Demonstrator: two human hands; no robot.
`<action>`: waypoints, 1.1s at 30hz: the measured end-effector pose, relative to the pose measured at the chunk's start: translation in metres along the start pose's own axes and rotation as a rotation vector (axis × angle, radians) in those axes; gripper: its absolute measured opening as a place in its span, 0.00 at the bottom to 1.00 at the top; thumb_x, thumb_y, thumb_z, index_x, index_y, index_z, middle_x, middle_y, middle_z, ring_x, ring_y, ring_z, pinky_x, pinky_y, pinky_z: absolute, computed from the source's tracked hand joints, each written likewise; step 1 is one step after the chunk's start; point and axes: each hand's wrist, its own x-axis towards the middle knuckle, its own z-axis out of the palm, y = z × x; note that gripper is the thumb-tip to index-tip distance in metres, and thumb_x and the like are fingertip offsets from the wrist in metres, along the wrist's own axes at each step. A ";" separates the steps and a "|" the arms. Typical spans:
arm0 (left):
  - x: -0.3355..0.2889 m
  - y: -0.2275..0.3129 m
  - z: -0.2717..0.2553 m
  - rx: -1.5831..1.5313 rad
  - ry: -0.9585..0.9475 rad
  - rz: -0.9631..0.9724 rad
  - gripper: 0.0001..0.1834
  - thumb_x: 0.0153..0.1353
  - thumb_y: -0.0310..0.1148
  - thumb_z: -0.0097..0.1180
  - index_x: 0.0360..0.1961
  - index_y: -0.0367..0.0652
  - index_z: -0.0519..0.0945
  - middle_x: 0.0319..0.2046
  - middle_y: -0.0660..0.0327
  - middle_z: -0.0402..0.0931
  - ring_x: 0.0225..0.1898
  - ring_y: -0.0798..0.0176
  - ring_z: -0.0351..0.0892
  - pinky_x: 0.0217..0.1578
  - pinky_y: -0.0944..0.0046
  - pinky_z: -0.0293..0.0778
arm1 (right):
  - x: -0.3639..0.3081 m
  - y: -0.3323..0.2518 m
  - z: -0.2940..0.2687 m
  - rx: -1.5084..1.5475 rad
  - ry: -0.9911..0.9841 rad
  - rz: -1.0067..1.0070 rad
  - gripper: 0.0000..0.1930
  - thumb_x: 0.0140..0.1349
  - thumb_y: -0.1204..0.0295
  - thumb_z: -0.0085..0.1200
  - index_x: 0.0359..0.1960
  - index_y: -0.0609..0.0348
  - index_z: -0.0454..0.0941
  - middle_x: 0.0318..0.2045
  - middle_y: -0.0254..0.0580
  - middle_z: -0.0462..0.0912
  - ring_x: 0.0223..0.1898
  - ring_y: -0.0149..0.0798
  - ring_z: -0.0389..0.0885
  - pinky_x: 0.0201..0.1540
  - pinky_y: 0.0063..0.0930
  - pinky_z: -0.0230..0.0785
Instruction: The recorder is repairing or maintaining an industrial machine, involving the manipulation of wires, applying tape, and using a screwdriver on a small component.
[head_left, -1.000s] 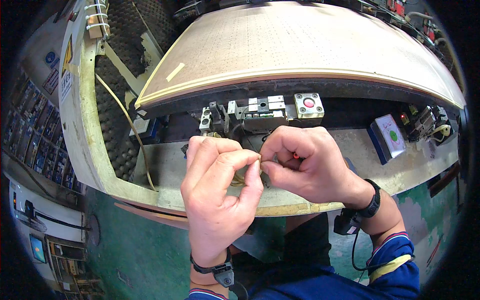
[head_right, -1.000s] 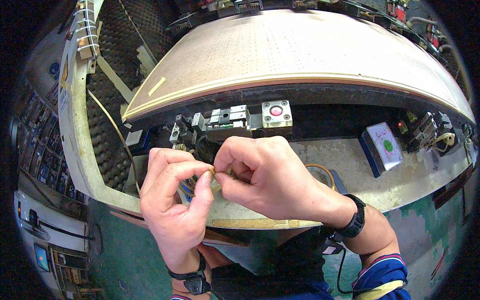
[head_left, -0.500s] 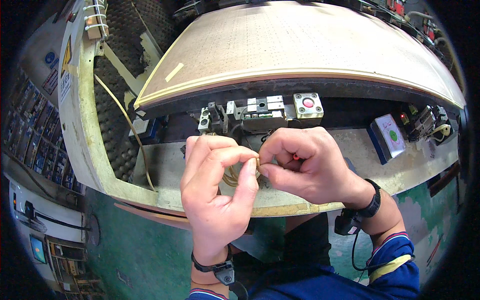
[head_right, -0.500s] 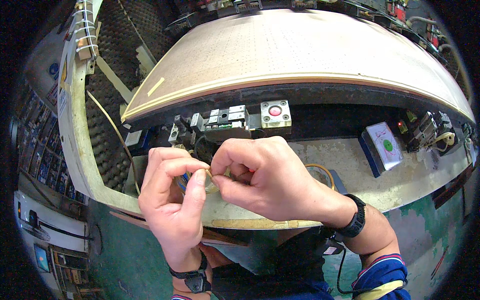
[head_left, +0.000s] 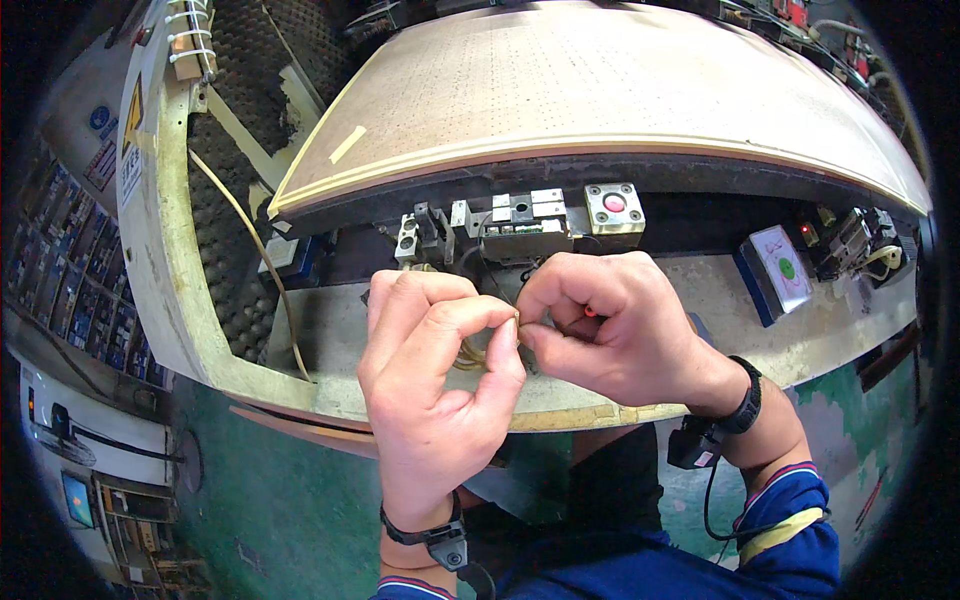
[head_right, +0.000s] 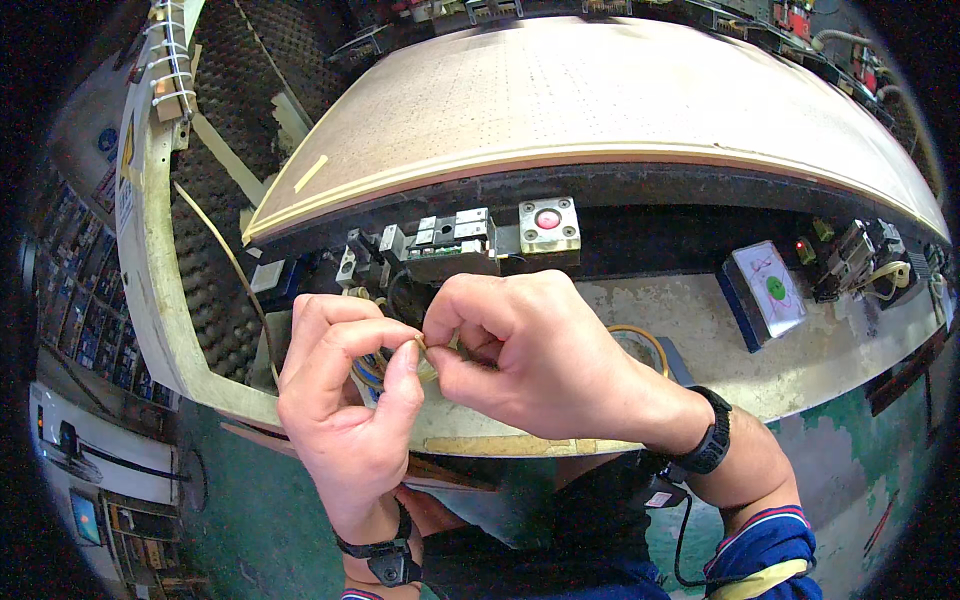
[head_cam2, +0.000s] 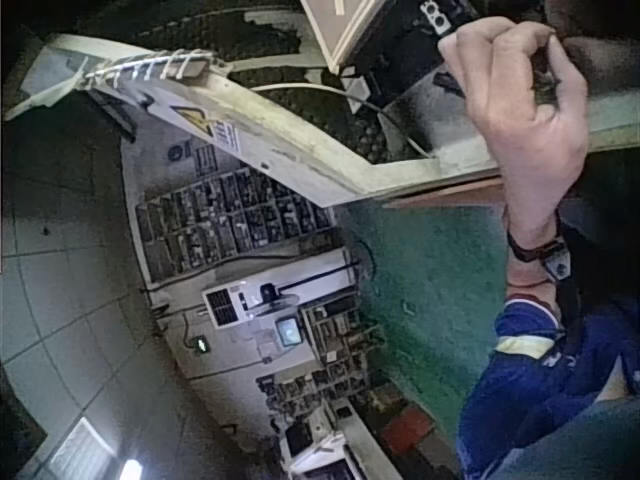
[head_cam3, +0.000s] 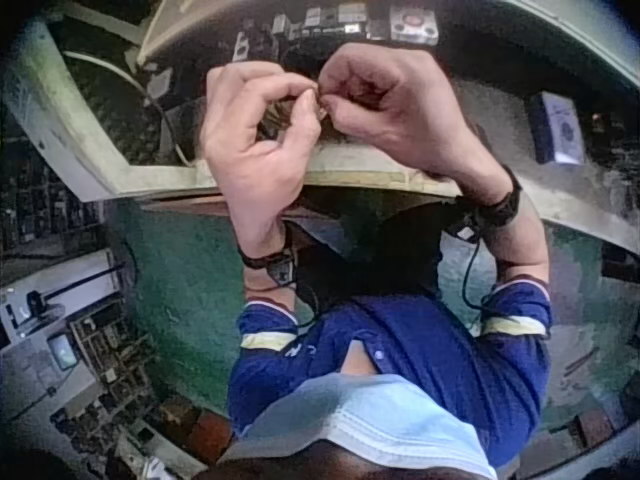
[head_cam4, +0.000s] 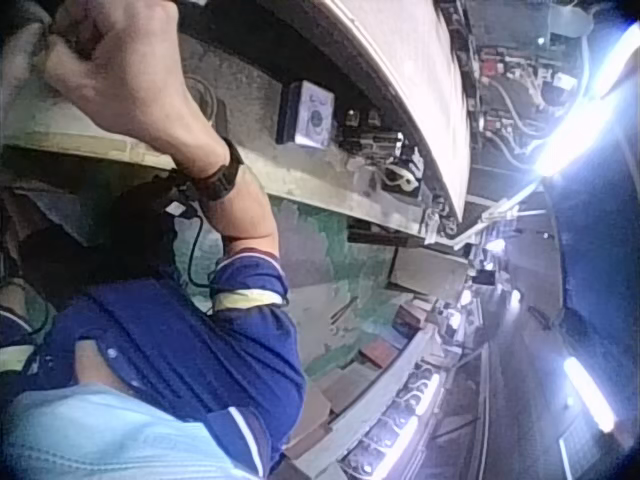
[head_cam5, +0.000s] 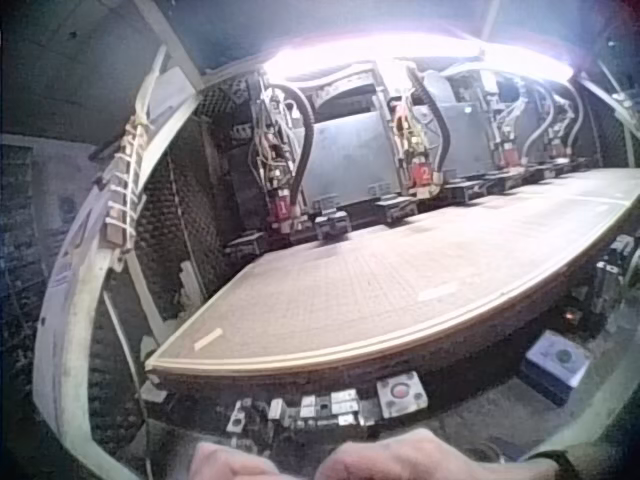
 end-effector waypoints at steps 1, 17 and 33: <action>-0.001 0.002 -0.001 0.009 -0.005 -0.008 0.09 0.56 0.17 0.68 0.38 0.36 0.88 0.38 0.58 0.80 0.44 0.57 0.77 0.48 0.59 0.74 | 0.000 -0.001 0.001 -0.010 0.003 -0.011 0.05 0.64 0.78 0.68 0.37 0.60 0.82 0.17 0.38 0.73 0.18 0.33 0.71 0.24 0.33 0.64; 0.000 0.004 -0.003 0.036 -0.021 0.010 0.09 0.56 0.17 0.68 0.39 0.37 0.87 0.39 0.57 0.80 0.44 0.56 0.77 0.48 0.58 0.74 | -0.001 -0.003 0.000 -0.005 -0.007 0.016 0.05 0.64 0.78 0.67 0.36 0.60 0.82 0.17 0.39 0.73 0.18 0.32 0.71 0.24 0.33 0.65; -0.004 -0.001 0.006 0.047 0.041 0.051 0.13 0.51 0.16 0.71 0.38 0.40 0.87 0.38 0.57 0.79 0.42 0.52 0.76 0.43 0.55 0.74 | -0.001 -0.002 0.001 -0.015 -0.013 0.016 0.06 0.63 0.76 0.69 0.36 0.60 0.82 0.18 0.40 0.75 0.18 0.36 0.73 0.24 0.35 0.66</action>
